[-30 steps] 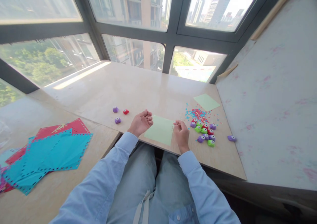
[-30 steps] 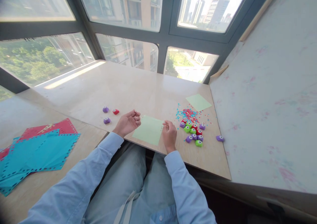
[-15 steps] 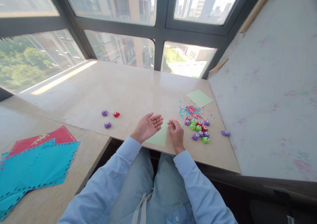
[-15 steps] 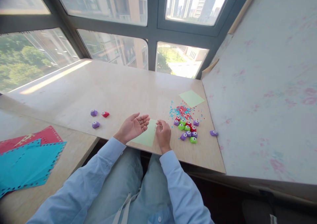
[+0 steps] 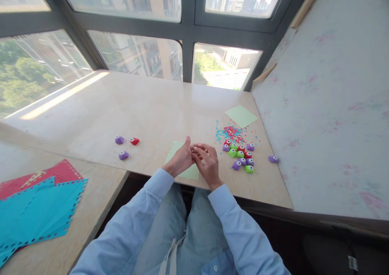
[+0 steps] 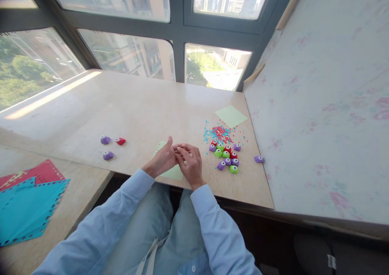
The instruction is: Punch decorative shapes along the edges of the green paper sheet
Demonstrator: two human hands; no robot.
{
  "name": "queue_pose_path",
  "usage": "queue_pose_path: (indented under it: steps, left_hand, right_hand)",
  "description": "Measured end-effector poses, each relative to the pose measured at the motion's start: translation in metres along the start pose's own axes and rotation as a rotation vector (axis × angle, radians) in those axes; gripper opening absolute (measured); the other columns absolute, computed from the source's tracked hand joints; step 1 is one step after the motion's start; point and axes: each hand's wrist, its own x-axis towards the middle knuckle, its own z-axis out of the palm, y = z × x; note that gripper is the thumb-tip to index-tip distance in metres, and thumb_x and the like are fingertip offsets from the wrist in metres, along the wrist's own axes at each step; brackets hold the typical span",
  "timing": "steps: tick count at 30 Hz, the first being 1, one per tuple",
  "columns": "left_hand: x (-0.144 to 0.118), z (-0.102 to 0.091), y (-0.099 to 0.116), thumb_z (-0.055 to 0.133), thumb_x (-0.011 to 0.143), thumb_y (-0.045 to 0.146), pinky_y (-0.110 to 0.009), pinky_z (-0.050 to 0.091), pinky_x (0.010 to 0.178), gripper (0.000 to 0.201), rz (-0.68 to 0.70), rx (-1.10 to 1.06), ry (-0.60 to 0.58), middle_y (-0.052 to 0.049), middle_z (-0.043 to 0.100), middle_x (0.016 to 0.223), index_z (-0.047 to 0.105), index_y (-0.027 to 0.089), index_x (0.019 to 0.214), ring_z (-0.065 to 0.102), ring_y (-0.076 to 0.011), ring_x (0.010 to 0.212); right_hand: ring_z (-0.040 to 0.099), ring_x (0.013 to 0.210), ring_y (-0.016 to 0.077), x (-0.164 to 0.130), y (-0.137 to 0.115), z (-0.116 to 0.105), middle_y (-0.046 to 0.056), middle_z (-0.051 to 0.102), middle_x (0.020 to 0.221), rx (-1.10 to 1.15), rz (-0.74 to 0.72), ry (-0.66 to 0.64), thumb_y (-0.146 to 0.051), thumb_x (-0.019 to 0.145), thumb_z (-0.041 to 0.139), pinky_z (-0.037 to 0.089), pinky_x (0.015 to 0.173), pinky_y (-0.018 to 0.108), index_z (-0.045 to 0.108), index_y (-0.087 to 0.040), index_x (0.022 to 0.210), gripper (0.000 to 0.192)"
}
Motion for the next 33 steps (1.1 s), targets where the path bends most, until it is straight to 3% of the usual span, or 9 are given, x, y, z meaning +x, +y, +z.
queue_pose_path:
  steps: [7,16,21,24,28,31,33]
  left_hand:
    - [0.004,-0.005,-0.006,0.037,0.096,0.068,-0.025,0.048,0.073,0.065,0.009,0.013,0.009,-0.009,0.069,0.088,0.068,0.011,0.097,0.064,-0.0149,0.079]
    - [0.005,0.007,-0.008,0.05,0.09,0.068,-0.023,0.05,0.066,0.057,0.018,-0.009,0.069,-0.003,0.063,0.074,0.065,0.013,0.087,0.062,-0.0131,0.071]
    - [0.002,0.007,-0.01,0.047,0.094,0.065,-0.021,0.05,0.064,0.055,0.014,-0.001,0.096,-0.003,0.063,0.073,0.063,0.013,0.09,0.062,-0.0115,0.067]
    - [-0.003,0.003,-0.009,0.043,0.098,0.059,-0.022,0.052,0.069,0.05,-0.004,0.001,0.178,-0.006,0.067,0.079,0.061,0.012,0.098,0.066,-0.0122,0.071]
    - [-0.014,-0.005,0.0,0.047,0.1,0.051,-0.032,0.055,0.087,0.044,0.017,0.137,0.269,-0.016,0.072,0.1,0.063,0.011,0.104,0.071,-0.0196,0.09]
    - [-0.026,-0.022,0.013,0.053,0.096,0.051,-0.036,0.057,0.085,0.043,0.157,0.33,0.364,-0.016,0.073,0.098,0.065,0.01,0.101,0.072,-0.0225,0.088]
    - [-0.034,-0.04,0.022,0.058,0.092,0.051,-0.034,0.058,0.078,0.041,0.316,0.445,0.496,-0.012,0.072,0.088,0.066,0.011,0.095,0.071,-0.0205,0.079]
  right_hand:
    - [0.063,0.104,0.023,-0.001,0.002,0.002,0.01,0.071,0.108,0.003,0.03,-0.029,-0.021,0.096,0.059,0.054,0.09,0.041,0.075,-0.025,0.109,0.021]
    - [0.064,0.096,0.0225,0.0,-0.002,0.002,0.01,0.073,0.098,-0.009,-0.004,0.004,-0.021,0.098,0.054,0.054,0.085,0.039,0.075,-0.021,0.1,0.021]
    - [0.064,0.099,0.0227,-0.001,-0.001,0.001,0.011,0.072,0.102,0.011,0.014,-0.003,-0.022,0.099,0.05,0.052,0.088,0.039,0.072,-0.02,0.1,0.022]
    - [0.063,0.095,0.0221,-0.003,0.001,0.001,0.009,0.071,0.098,0.013,0.075,-0.002,-0.025,0.1,0.047,0.051,0.087,0.038,0.069,-0.021,0.096,0.023]
    - [0.063,0.081,0.0196,-0.007,0.003,0.002,0.006,0.068,0.085,0.072,0.223,-0.02,-0.033,0.1,0.045,0.051,0.076,0.034,0.064,-0.021,0.091,0.025]
    - [0.062,0.075,0.0179,-0.008,0.004,0.001,0.003,0.066,0.08,0.176,0.367,-0.011,-0.039,0.098,0.048,0.05,0.072,0.031,0.062,-0.021,0.091,0.024]
    - [0.058,0.065,0.0156,-0.006,0.003,0.0,0.0,0.062,0.073,0.271,0.477,0.003,-0.043,0.096,0.05,0.048,0.064,0.028,0.06,-0.021,0.089,0.025]
